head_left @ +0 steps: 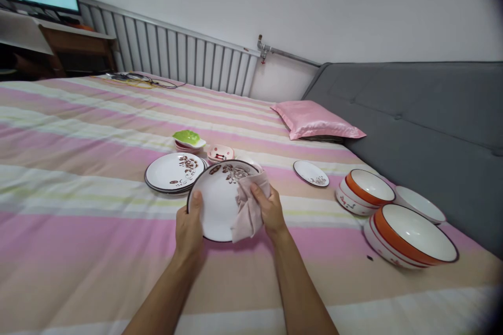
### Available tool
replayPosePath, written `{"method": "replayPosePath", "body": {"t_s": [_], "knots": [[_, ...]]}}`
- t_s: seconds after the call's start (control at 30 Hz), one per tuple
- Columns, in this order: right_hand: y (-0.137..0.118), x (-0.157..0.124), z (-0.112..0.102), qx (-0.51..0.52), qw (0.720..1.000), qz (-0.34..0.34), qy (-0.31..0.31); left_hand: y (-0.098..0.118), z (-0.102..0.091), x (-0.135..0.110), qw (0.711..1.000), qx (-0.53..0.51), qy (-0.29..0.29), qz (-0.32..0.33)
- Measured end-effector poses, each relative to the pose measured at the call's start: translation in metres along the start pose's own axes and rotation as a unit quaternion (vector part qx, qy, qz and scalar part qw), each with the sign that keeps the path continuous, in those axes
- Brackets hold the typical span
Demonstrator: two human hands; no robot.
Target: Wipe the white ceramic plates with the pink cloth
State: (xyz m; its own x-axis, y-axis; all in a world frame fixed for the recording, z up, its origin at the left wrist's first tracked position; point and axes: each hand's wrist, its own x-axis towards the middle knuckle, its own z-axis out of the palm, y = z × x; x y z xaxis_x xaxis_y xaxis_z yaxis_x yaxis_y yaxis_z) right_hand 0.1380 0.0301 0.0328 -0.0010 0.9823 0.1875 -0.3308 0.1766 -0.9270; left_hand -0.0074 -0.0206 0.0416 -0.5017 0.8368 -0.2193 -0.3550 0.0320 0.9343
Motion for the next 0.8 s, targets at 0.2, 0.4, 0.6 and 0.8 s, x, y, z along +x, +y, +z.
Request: {"method": "replayPosePath", "body": {"t_s": [0.2,0.4,0.6,0.8], "knots": [[0.004,-0.008,0.015,-0.057,0.996,0.026,-0.07,-0.006,0.001,0.008,0.986,-0.141,0.087,0.035],[0.0,-0.017,0.019,-0.058,0.967,0.081,-0.235,-0.005,0.0,0.012,0.972,-0.214,0.092,0.029],[0.005,-0.015,0.017,-0.046,0.984,0.041,-0.166,-0.003,0.005,0.005,0.975,-0.222,-0.02,0.009],[0.001,-0.002,0.0,0.004,0.999,-0.014,0.048,-0.006,-0.001,-0.003,0.973,-0.078,-0.215,0.007]]}}
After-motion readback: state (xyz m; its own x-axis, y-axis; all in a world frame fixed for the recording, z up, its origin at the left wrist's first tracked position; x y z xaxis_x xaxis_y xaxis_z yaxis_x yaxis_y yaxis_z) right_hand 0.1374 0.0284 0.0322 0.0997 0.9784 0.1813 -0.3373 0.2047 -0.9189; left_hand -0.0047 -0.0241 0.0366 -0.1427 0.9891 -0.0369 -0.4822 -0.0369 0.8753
